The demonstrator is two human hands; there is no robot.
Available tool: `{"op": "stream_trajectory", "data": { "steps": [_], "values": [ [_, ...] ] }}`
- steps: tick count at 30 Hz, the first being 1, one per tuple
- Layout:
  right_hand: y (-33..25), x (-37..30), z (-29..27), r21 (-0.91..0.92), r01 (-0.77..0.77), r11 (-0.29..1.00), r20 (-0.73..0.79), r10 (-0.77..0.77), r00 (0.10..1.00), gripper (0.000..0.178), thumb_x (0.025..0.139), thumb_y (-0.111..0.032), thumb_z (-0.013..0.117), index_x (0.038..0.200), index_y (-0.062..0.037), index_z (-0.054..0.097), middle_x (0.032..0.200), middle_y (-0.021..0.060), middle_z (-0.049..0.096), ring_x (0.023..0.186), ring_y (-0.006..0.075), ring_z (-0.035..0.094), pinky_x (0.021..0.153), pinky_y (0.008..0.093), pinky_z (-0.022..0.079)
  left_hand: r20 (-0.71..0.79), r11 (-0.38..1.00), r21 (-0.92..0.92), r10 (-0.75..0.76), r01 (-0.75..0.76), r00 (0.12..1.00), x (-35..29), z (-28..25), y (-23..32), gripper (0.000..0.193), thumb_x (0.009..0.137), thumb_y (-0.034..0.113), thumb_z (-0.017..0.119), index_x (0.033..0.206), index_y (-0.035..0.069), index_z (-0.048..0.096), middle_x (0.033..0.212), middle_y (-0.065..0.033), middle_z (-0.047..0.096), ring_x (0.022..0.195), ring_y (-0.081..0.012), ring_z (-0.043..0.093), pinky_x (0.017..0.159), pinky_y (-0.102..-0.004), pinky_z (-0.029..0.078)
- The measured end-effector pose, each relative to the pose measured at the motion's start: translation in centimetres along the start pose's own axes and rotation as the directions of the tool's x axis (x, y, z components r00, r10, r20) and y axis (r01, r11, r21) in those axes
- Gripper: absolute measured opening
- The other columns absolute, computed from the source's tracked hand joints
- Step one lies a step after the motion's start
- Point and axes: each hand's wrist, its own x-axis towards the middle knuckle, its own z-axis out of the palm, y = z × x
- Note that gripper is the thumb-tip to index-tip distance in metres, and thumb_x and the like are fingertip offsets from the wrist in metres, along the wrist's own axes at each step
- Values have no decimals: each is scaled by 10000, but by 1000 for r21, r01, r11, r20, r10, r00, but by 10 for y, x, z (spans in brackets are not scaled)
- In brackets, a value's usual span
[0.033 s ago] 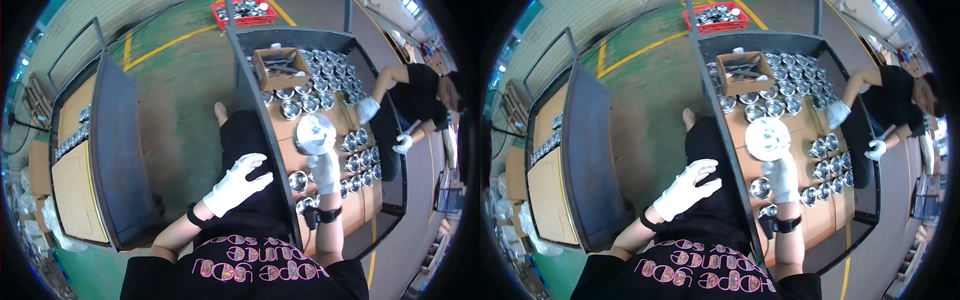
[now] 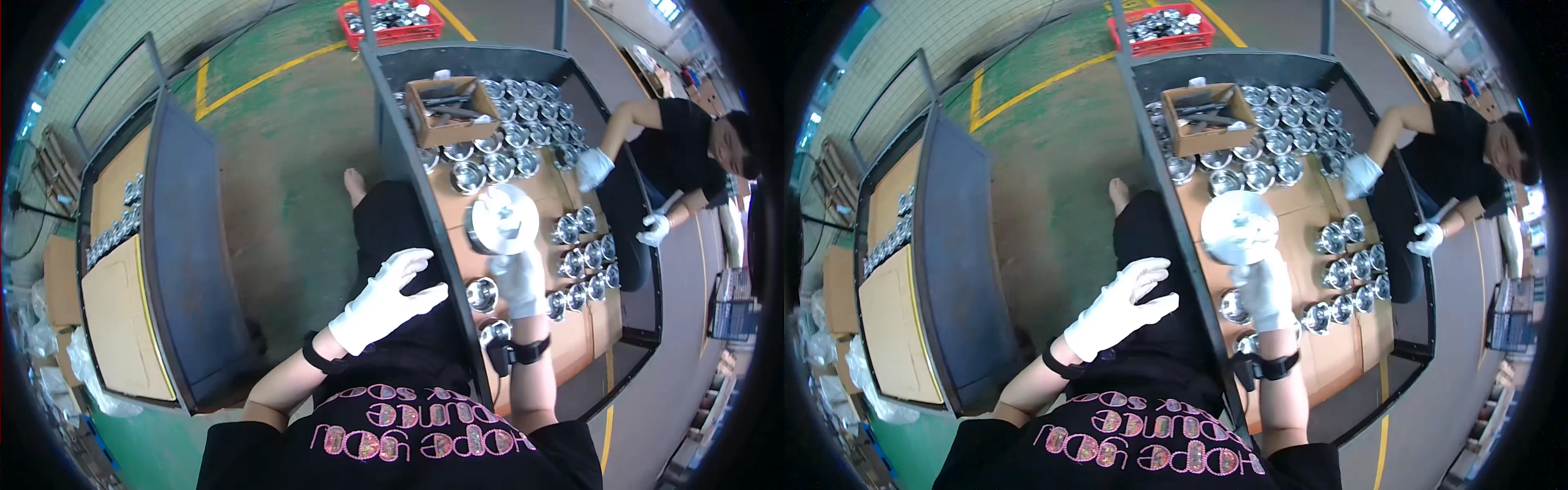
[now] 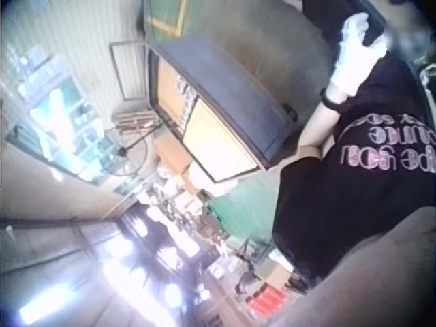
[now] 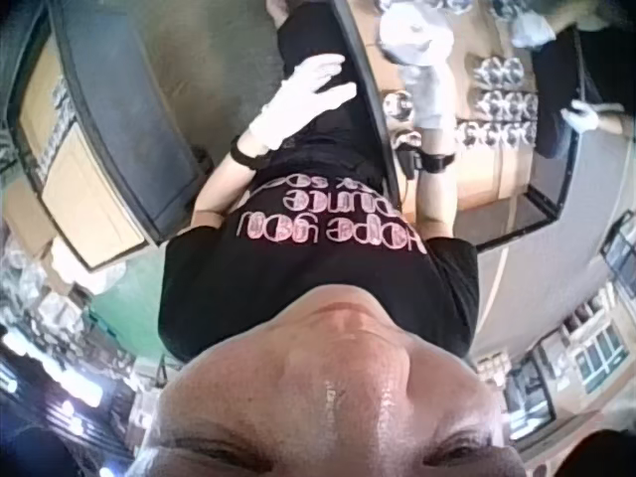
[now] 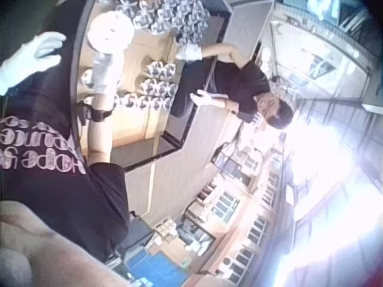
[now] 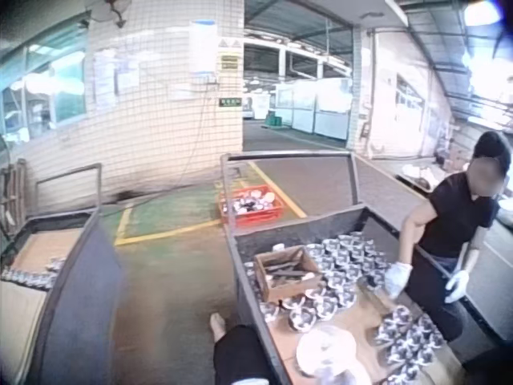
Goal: Inspecting, wiping with a cloth, and organizing metal piston components into trays on a transport cart.
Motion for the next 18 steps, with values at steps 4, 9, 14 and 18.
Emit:
{"op": "stream_trajectory", "data": {
  "steps": [4, 9, 14, 18],
  "values": [
    [22, -6, 35, 215, -99, 972, 247, 44, 968, 318, 989, -324, 645, 1183, -76, 604, 936, 19, 639, 715, 128, 556, 611, 279, 461, 46, 937, -334, -88, 99, 995, 12, 8, 15, 727, 941, 146, 737, 1531, 34, 326, 1469, -137, 485, 1417, -248, 438, 1185, -377, 341],
    [36, 2, 57, 199, -127, 972, 242, 77, 967, 316, 1016, -358, 621, 1116, -59, 626, 855, 36, 643, 695, 132, 567, 612, 290, 469, 134, 707, -686, -109, 172, 985, 26, -4, 6, 407, 1043, 264, 607, 1380, 50, 532, 1316, -46, 601, 1172, -119, 577, 1023, -305, 470],
    [51, 6, 72, 25, 71, 997, 358, -76, 931, 405, 1045, -416, 577, 1123, -20, 617, 804, 35, 627, 669, 123, 562, 607, 271, 476, 60, 548, -833, -56, 81, 997, 33, -19, -13, 370, 1071, 217, 534, 1346, -30, 538, 1277, -104, 629, 1158, -167, 624, 1004, -301, 526],
    [57, 7, 80, -22, 91, 996, 348, -78, 934, 419, 1043, -417, 583, 1147, -12, 611, 803, 31, 624, 678, 114, 570, 611, 265, 483, 46, 559, -826, -46, 63, 998, 35, -33, -14, 389, 1081, 165, 495, 1369, -97, 489, 1314, -170, 611, 1214, -229, 624, 1049, -335, 534]
  ]
}}
